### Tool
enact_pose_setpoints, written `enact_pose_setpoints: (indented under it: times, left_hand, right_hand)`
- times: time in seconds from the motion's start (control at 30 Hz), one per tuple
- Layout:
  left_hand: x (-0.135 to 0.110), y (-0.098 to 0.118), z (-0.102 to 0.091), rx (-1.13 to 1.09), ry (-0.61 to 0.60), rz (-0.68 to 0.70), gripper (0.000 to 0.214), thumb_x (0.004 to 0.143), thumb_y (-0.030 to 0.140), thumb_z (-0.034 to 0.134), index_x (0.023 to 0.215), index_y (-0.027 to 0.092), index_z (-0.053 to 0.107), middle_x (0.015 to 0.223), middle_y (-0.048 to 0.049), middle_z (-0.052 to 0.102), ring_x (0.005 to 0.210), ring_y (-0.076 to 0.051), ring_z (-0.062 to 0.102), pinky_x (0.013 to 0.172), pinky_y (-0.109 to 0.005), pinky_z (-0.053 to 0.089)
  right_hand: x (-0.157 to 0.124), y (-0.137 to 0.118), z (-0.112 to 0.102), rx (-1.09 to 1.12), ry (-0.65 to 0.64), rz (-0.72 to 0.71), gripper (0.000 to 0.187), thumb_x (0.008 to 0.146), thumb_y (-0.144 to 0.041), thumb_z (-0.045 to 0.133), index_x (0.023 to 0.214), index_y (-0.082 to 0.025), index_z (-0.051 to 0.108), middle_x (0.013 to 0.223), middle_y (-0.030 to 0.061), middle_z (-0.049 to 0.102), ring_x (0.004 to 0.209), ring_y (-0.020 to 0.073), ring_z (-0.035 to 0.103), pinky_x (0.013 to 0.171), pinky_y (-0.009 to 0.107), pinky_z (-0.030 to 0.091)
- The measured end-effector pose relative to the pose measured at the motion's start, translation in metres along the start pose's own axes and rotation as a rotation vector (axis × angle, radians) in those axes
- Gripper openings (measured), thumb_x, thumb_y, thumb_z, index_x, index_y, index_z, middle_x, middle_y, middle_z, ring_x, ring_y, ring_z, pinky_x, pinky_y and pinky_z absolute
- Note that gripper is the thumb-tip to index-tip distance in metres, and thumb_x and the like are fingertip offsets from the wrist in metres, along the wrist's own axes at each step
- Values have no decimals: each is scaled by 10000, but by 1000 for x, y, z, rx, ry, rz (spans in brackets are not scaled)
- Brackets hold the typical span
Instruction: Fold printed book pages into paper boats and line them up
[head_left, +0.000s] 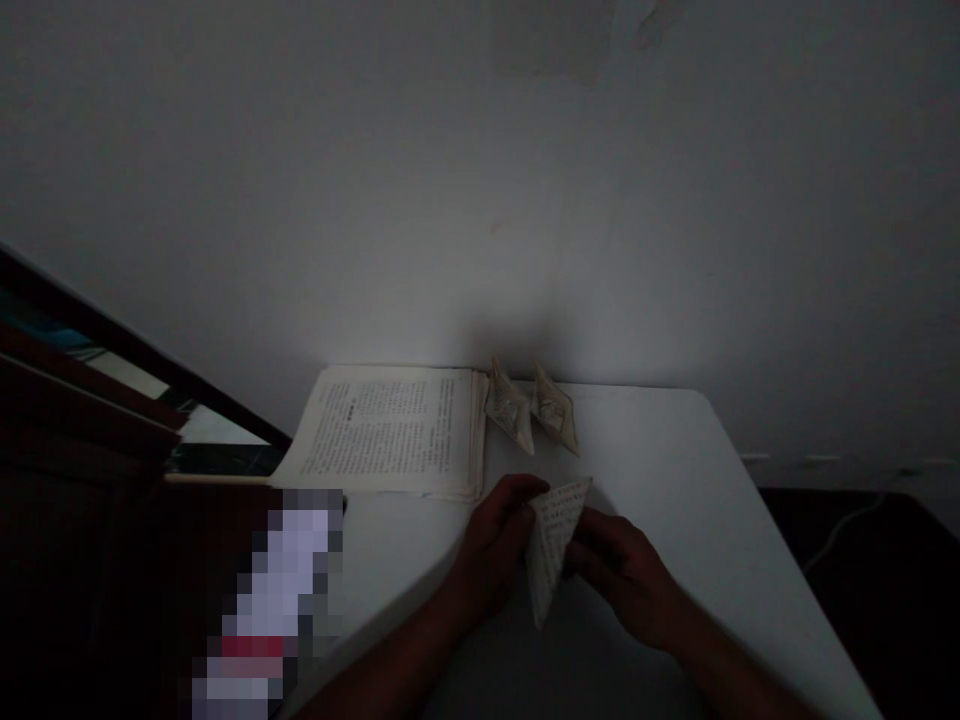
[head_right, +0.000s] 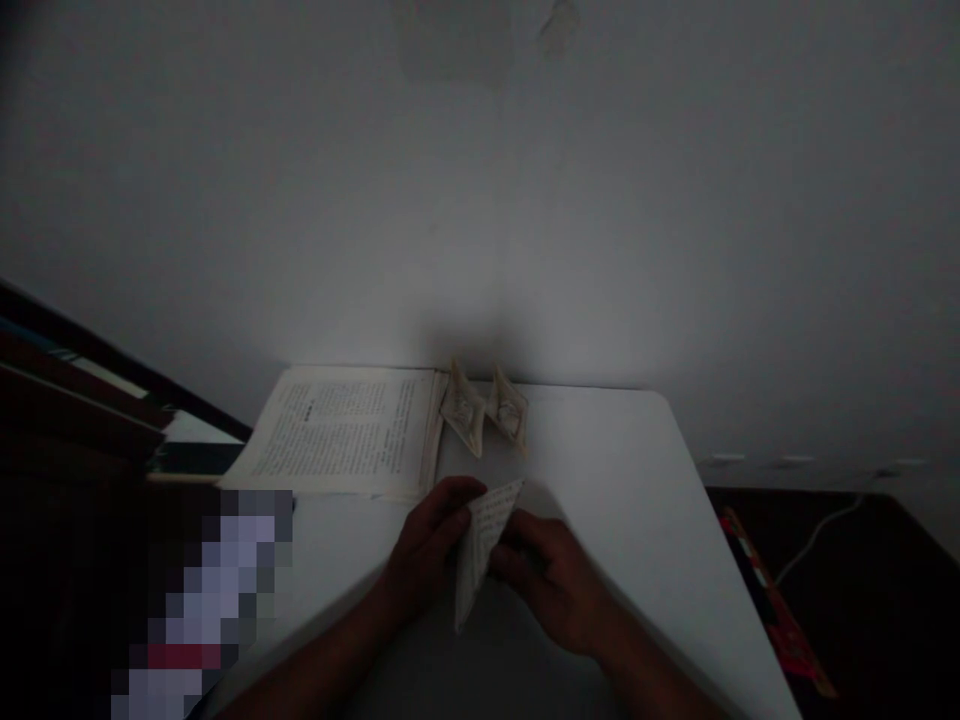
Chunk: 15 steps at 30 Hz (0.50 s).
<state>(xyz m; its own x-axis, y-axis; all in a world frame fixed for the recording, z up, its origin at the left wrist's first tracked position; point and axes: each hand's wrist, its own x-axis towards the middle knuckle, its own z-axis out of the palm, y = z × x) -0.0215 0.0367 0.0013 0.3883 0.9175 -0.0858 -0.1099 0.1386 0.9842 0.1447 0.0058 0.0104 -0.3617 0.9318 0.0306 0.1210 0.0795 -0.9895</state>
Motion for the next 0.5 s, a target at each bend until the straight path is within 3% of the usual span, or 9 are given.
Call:
enact_pose_setpoints:
  times: [0.3, 0.5]
  left_hand:
    - [1, -1, -2, 26, -91, -2, 254, 841, 236, 435, 1063, 190, 549, 959, -34, 590, 877, -180, 536, 779, -290, 413]
    - [2, 1, -2, 2, -62, -50, 257, 813, 243, 448, 1029, 190, 577, 921, -29, 607, 850, -185, 547, 749, -288, 413]
  right_hand:
    - [-1, 0, 0, -69, -5, 2, 247, 867, -351, 517, 1020, -197, 634, 796, 27, 611, 730, 163, 549, 721, 296, 465]
    - [1, -3, -2, -103, 0, -4, 237, 851, -354, 538, 989, -199, 651, 775, 26, 619, 723, 170, 559, 737, 311, 474]
